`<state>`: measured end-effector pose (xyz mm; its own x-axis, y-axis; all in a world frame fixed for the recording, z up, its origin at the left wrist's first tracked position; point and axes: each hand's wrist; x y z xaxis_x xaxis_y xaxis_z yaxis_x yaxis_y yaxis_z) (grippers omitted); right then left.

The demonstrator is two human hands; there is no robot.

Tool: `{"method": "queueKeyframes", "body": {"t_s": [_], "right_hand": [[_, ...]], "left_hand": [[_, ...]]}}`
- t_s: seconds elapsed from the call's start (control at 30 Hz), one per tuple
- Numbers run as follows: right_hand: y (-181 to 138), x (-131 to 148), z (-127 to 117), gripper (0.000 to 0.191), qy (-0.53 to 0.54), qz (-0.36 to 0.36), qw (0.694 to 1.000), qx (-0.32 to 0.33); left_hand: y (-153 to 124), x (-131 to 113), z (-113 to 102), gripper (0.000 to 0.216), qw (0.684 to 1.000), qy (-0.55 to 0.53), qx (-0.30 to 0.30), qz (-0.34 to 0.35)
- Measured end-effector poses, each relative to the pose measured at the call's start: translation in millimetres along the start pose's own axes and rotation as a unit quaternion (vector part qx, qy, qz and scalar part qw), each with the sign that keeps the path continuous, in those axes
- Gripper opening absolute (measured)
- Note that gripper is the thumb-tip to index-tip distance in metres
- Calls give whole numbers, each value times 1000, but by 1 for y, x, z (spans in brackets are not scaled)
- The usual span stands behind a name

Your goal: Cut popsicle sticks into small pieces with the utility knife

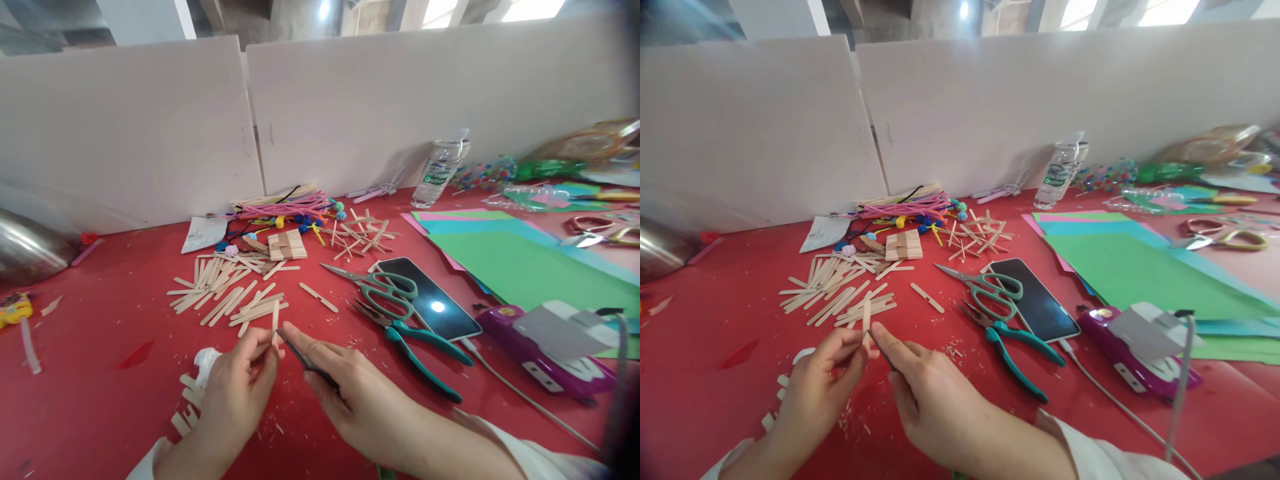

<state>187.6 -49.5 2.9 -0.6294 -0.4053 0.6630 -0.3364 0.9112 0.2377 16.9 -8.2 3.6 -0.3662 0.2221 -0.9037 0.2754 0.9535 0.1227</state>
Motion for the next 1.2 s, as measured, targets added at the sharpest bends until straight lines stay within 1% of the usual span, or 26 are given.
{"method": "queueKeyframes", "body": {"t_s": [0.1, 0.17, 0.27, 0.33, 0.4, 0.47, 0.53, 0.63, 0.7, 0.77, 0.8, 0.87, 0.97, 1.03, 1.1, 1.2], "right_hand": [[0, -2, -3, 57, 8, 9, 1000, 28], [1, -3, -6, 58, 24, 7, 999, 38], [4, -4, -11, 58, 63, 5, 997, 43], [6, -6, -14, 58, 106, 40, 991, 70], [8, -9, -15, 59, 174, 98, 973, 119], [10, -13, -15, 60, 247, 136, 947, 154], [11, -17, -13, 59, 307, 136, 929, 157], [14, -22, -11, 59, 372, 116, 908, 154], [15, -25, -10, 60, 405, 109, 894, 159], [16, -26, -10, 61, 420, 107, 886, 163], [16, -26, -10, 61, 415, 107, 888, 165], [16, -25, -10, 59, 366, 110, 910, 162], [14, -18, -11, 57, 242, 100, 956, 131], [13, -13, -11, 56, 175, 78, 976, 102], [12, -9, -11, 54, 133, 51, 987, 77], [11, -8, -11, 54, 98, 17, 994, 47]], "left_hand": [[-1, 0, 0, 14, 999, 45, 17, 16], [-1, 0, 0, 16, 999, 43, 29, 11], [0, 0, 0, 17, 998, -12, 51, -18], [2, -1, -1, 16, 995, -58, 60, -46], [3, -3, -2, 15, 991, -94, 59, -70], [5, -5, -4, 15, 988, -121, 53, -85], [6, -7, -6, 15, 984, -145, 48, -93], [7, -9, -8, 16, 974, -187, 52, -113], [7, -10, -10, 17, 964, -221, 63, -131], [8, -9, -11, 17, 955, -247, 72, -145], [8, -9, -11, 18, 953, -254, 75, -149], [8, -7, -11, 17, 956, -244, 74, -144], [8, -3, -9, 16, 977, -173, 52, -114], [7, 0, -7, 16, 987, -126, 38, -95], [5, 2, -6, 17, 991, -101, 33, -84], [4, 4, -6, 18, 993, -82, 31, -77]]}}
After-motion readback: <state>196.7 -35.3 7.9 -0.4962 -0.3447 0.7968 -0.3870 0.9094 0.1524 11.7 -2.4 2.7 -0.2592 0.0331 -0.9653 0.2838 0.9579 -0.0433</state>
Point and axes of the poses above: each hand's wrist, its own y-axis towards the middle knuckle, its own z-axis out of the palm, x = y × z, and after that the axes turned 11 degrees about -y, right-handed
